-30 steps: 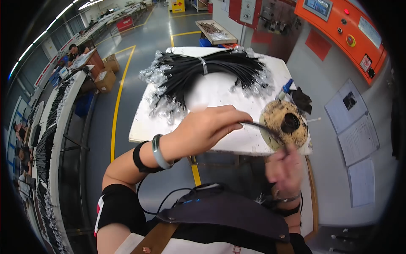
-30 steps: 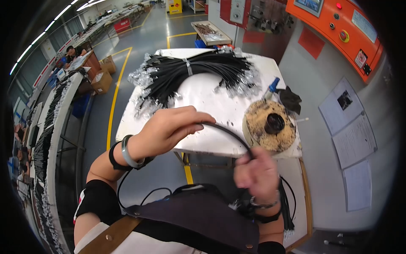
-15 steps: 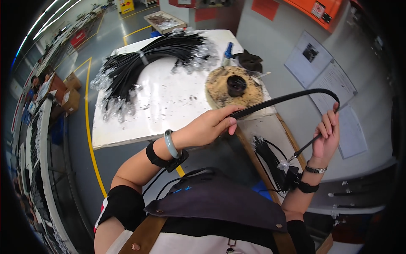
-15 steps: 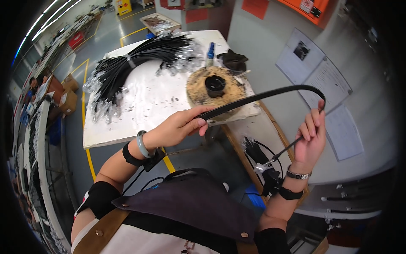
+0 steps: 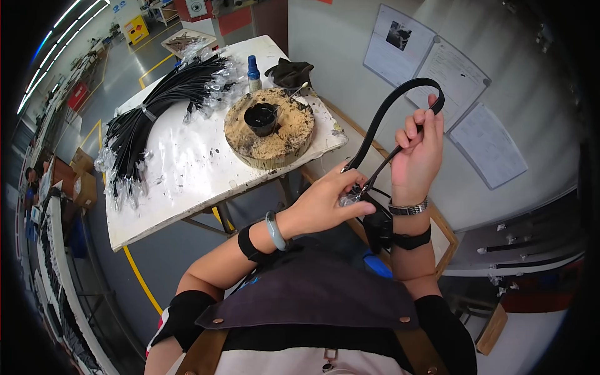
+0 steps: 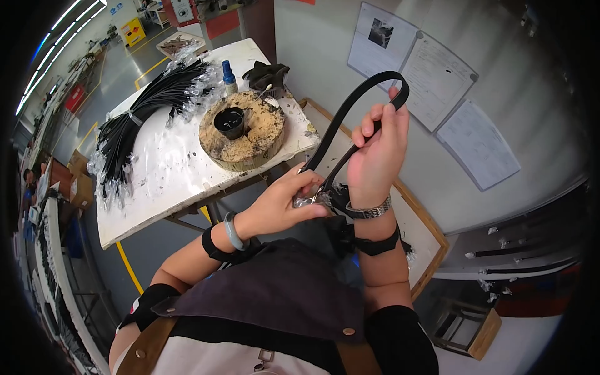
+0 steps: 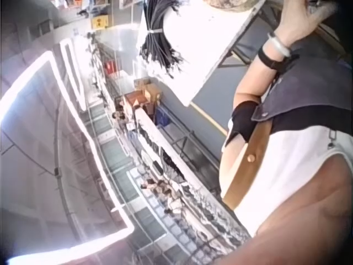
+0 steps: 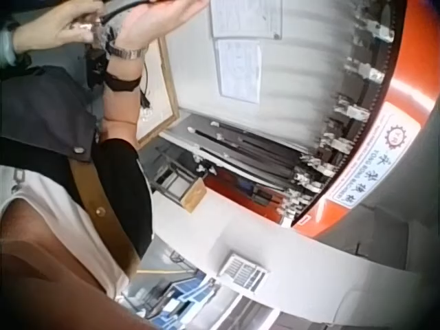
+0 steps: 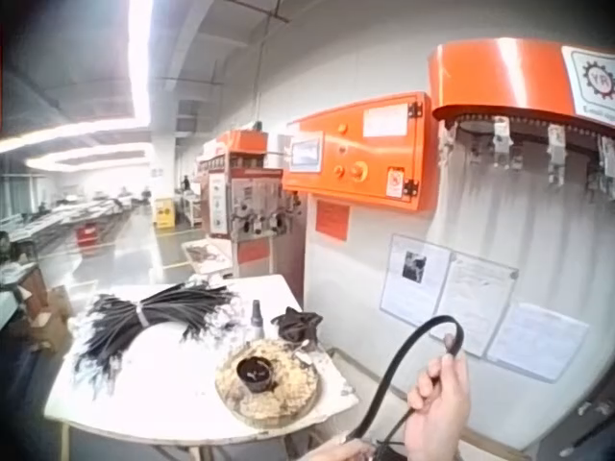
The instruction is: The user is assembling and hanging cable harnesses in a manufacturing workshop.
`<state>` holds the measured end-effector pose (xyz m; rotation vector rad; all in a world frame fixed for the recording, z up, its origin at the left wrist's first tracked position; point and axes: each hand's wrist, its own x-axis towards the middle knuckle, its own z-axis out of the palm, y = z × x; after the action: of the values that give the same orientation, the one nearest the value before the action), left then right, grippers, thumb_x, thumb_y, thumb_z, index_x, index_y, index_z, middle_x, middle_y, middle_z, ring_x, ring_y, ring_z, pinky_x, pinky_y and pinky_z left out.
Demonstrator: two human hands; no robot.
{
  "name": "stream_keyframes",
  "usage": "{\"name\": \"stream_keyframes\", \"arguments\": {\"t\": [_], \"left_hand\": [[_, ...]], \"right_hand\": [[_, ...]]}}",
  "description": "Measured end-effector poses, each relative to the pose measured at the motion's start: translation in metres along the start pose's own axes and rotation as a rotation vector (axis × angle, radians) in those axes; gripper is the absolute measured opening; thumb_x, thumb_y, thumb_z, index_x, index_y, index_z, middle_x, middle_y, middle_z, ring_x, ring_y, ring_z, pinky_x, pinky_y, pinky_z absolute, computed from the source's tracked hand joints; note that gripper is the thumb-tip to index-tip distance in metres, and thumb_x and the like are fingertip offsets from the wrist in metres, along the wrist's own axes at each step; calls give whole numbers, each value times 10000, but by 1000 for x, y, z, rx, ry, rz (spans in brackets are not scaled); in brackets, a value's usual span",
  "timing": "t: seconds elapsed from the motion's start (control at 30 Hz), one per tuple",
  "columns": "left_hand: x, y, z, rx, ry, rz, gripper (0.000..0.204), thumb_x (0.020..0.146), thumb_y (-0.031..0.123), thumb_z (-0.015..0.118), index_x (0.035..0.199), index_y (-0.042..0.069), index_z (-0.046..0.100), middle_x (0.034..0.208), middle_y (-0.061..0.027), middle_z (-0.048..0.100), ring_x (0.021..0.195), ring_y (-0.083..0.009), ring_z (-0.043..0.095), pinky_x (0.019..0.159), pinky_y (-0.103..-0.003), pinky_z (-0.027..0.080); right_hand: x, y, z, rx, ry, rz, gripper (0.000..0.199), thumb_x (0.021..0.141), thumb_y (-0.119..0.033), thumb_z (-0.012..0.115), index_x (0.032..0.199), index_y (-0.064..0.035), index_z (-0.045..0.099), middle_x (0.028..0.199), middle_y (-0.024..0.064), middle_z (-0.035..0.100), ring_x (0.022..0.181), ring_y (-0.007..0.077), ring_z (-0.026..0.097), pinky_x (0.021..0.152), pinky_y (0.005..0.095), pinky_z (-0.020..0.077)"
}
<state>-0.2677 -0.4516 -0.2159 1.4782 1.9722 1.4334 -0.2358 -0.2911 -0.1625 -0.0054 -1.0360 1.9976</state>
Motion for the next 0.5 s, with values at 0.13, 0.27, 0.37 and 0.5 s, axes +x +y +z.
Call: {"name": "stream_keyframes", "arguments": {"t": [0.13, 0.27, 0.37, 0.5], "left_hand": [[4, -1, 13, -39, 47, -12, 205, 859, 192, 577, 883, 15, 478, 711, -79, 373, 714, -229, 379, 675, -384, 358], [2, -10, 16, 15, 56, 8, 183, 876, 171, 541, 887, 5, 466, 789, -124, 404, 736, -280, 408, 677, -373, 369], [0, -14, 14, 151, 139, 83, 152, 888, 147, 509, 873, 2, 464, 849, -161, 404, 767, -327, 427, 683, -374, 374], [-5, -14, 7, 173, 285, 60, 143, 878, 129, 512, 833, 5, 460, 807, -150, 413, 767, -342, 437, 688, -386, 380]], "right_hand": [[-7, 7, 4, -74, 25, -7, 291, 947, -165, 405, 1210, -40, 403, 772, -14, 423, 620, 50, 369, 505, 200, 309], [-6, 14, -1, -67, 52, -7, 281, 952, -172, 396, 1207, -54, 407, 781, -12, 424, 633, 51, 368, 518, 200, 314], [2, 17, -15, 54, 58, 21, 243, 950, -160, 406, 1173, -67, 432, 779, -9, 423, 643, 57, 367, 528, 201, 318], [12, 20, -43, 499, 67, 117, 149, 952, -80, 377, 1061, -21, 459, 759, 34, 423, 623, 99, 374, 530, 194, 366]]}}
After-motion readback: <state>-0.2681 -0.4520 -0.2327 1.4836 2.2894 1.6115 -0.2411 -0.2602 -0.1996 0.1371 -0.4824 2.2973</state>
